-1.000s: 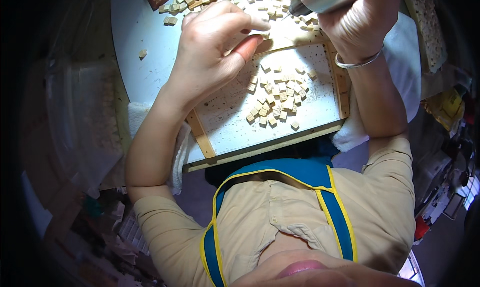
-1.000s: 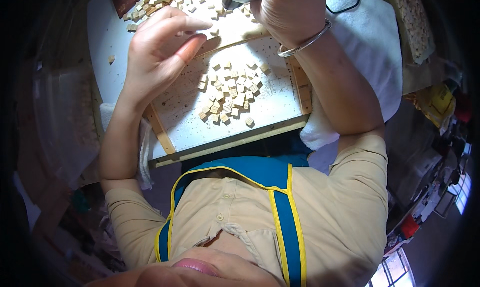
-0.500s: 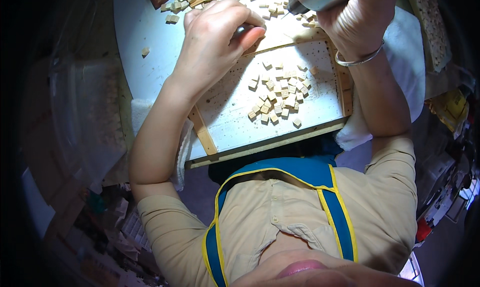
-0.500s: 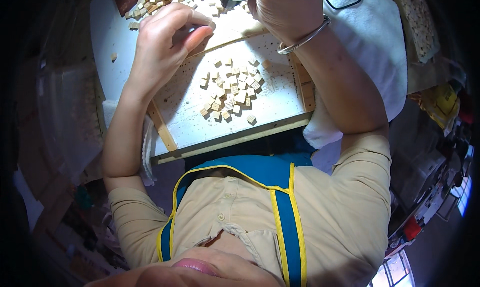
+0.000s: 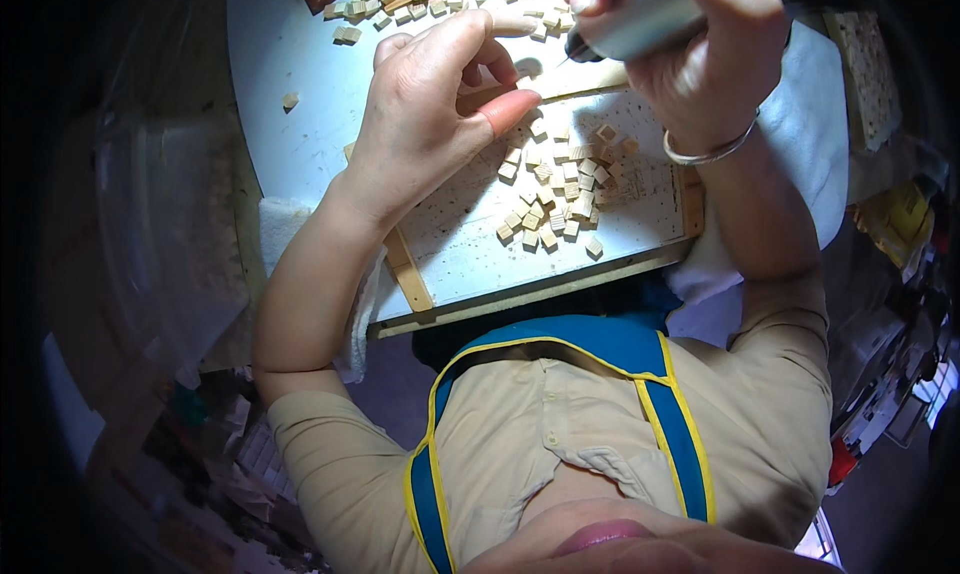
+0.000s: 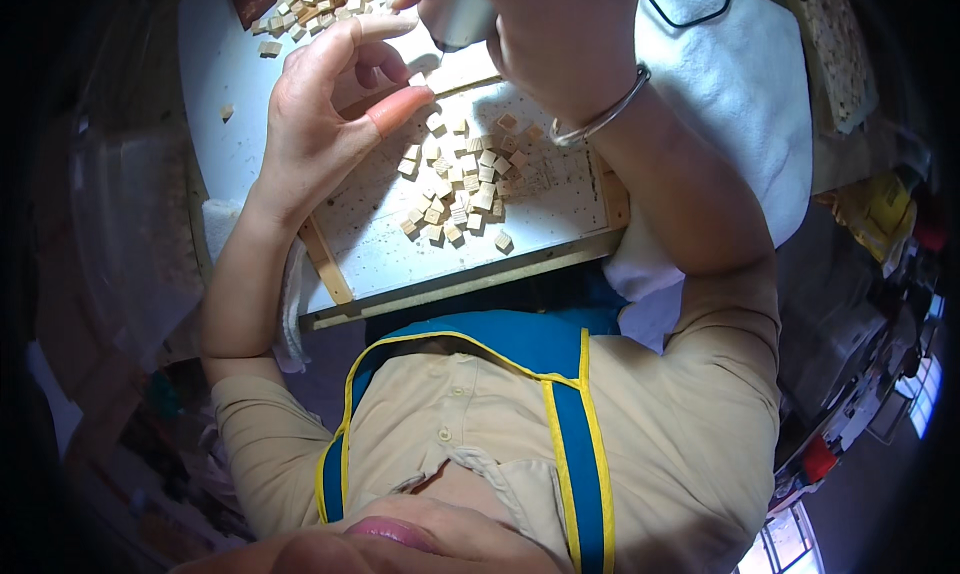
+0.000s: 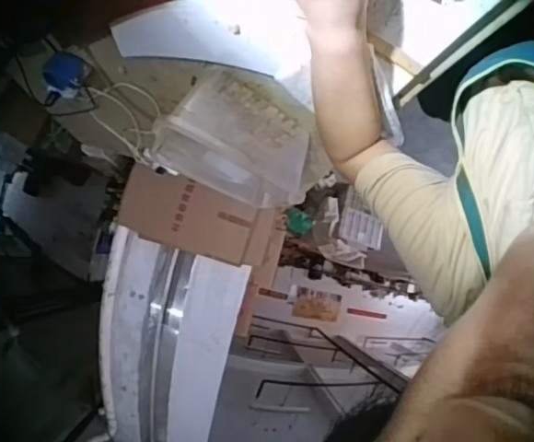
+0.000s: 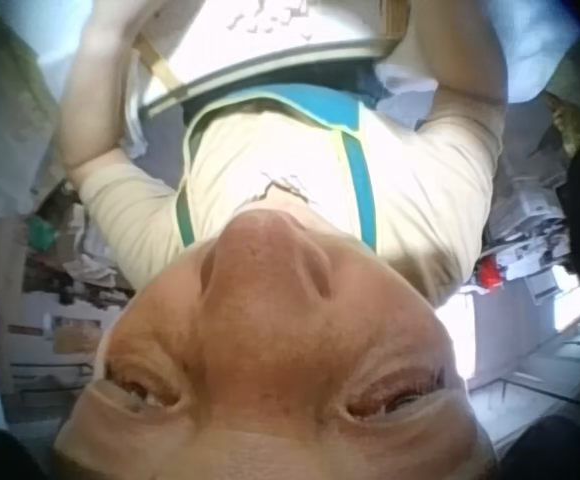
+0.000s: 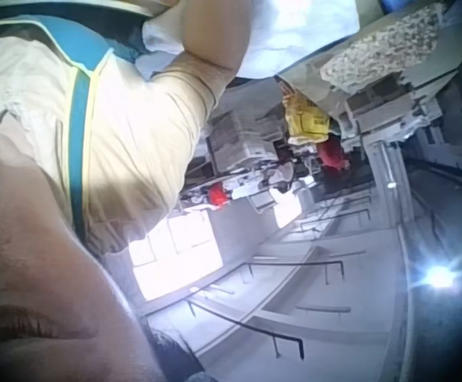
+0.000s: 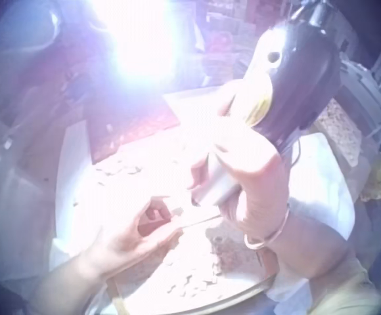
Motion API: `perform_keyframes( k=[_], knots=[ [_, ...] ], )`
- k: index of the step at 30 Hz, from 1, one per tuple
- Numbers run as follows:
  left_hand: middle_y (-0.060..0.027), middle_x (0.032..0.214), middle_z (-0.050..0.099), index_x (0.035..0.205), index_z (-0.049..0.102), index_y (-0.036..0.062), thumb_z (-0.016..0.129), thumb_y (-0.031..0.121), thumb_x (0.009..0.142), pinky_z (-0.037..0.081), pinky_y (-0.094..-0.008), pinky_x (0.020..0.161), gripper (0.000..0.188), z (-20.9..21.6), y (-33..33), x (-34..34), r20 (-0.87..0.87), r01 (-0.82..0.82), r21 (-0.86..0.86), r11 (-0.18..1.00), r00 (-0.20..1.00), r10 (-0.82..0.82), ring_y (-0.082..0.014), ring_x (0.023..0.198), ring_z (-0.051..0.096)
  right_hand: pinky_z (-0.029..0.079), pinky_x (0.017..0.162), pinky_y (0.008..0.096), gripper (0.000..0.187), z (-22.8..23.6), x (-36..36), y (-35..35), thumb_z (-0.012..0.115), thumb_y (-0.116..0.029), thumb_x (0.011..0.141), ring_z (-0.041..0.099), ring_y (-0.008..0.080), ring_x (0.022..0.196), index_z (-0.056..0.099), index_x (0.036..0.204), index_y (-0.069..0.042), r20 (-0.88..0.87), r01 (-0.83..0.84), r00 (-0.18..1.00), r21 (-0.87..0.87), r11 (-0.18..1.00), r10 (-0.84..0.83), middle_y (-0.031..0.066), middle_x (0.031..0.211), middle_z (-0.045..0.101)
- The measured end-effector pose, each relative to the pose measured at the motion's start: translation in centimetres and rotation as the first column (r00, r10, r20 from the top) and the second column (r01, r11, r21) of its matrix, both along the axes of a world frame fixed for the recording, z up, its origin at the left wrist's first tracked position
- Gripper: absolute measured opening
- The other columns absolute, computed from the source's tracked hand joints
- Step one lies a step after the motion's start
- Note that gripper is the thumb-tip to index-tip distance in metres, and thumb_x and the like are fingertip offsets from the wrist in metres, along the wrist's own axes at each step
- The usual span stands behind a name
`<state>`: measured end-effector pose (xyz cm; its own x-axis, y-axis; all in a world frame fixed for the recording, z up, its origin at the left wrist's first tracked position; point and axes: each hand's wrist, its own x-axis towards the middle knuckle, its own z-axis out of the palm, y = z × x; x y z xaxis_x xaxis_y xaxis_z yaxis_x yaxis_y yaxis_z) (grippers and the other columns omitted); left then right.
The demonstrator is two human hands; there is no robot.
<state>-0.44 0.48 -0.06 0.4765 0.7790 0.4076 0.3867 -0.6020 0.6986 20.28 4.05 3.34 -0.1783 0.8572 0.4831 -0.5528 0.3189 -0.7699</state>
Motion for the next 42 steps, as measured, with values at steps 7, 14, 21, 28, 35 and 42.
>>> perform_keyframes(
  k=[7, 14, 21, 28, 35, 42],
  knots=[
    [-0.0079, 0.079, 0.069, 0.098, 0.073, 0.002, 0.089, 0.011, 0.074, 0.056, -0.0284, 0.063, 0.03, 0.9, 0.1, -0.1, -0.01, -0.023, 0.039, 0.999, 1.0, 0.024, -0.0176, 0.069, 0.07, 0.057, 0.07, 0.0306, 0.022, -1.9, -0.2, -1.5, 0.06, 0.005, 0.095, 0.068, 0.0175, 0.081, 0.055, 0.116, 0.005, 0.249, 0.046, 0.968, -0.152, 0.987, -0.007, 0.0094, 0.096, 0.064],
    [-0.0085, 0.078, 0.069, 0.084, 0.075, 0.0021, 0.089, 0.01, 0.074, 0.055, -0.0299, 0.062, 0.018, 0.0, -0.4, 0.2, 0.058, -0.055, -0.131, 0.99, 0.996, 0.063, -0.0185, 0.068, 0.069, 0.056, 0.068, 0.0264, 0.03, -0.4, -1.7, -2.3, 0.062, 0.01, 0.092, 0.067, 0.0149, 0.079, 0.052, 0.12, 0.005, 0.252, 0.123, 0.962, -0.052, 0.991, -0.107, 0.0103, 0.097, 0.064],
    [-0.0082, 0.077, 0.07, 0.082, 0.074, 0.0034, 0.088, 0.008, 0.074, 0.054, -0.0305, 0.062, 0.016, -0.1, -0.5, 0.3, 0.053, -0.075, -0.136, 0.988, 0.995, 0.082, -0.0185, 0.068, 0.069, 0.057, 0.068, 0.027, 0.037, -0.5, -2.3, -2.4, 0.062, 0.009, 0.092, 0.067, 0.0148, 0.08, 0.05, 0.126, 0.002, 0.03, -0.085, 0.995, -0.214, 0.973, 0.094, 0.0094, 0.097, 0.064],
    [-0.0079, 0.077, 0.071, 0.08, 0.074, 0.0033, 0.088, 0.008, 0.075, 0.054, -0.0305, 0.062, 0.016, -0.5, -0.3, 0.2, 0.06, -0.078, -0.089, 0.993, 0.995, 0.084, -0.0181, 0.068, 0.069, 0.057, 0.068, 0.0279, 0.04, -0.3, -2.5, -2.4, 0.065, 0.008, 0.091, 0.068, 0.0141, 0.082, 0.05, 0.128, 0.002, 0.299, 0.17, 0.942, -0.029, 0.985, -0.154, 0.0083, 0.098, 0.064],
    [-0.0081, 0.076, 0.07, 0.079, 0.074, 0.0037, 0.089, 0.01, 0.075, 0.054, -0.0314, 0.061, 0.017, -0.5, -0.4, 0.2, 0.05, -0.089, -0.08, 0.993, 0.994, 0.093, -0.0187, 0.068, 0.068, 0.054, 0.075, 0.0272, 0.028, 0.6, -2.3, -2.2, 0.066, 0.001, 0.09, 0.066, 0.0129, 0.088, 0.057, 0.117, 0.002, 0.61, 0.21, 0.699, 0.325, 0.922, -0.374, 0.0065, 0.099, 0.065],
    [-0.0077, 0.075, 0.069, 0.078, 0.072, 0.0041, 0.09, 0.013, 0.074, 0.053, -0.0324, 0.062, 0.02, -0.3, -0.3, 0.2, 0.04, -0.085, -0.082, 0.993, 0.995, 0.089, -0.02, 0.068, 0.068, 0.053, 0.079, 0.0278, 0.029, 0.0, -1.2, -1.3, 0.066, -0.005, 0.091, 0.065, 0.0144, 0.089, 0.058, 0.118, 0.001, 0.617, 0.1, 0.71, 0.388, 0.916, -0.339, 0.0073, 0.101, 0.066]
  ],
)
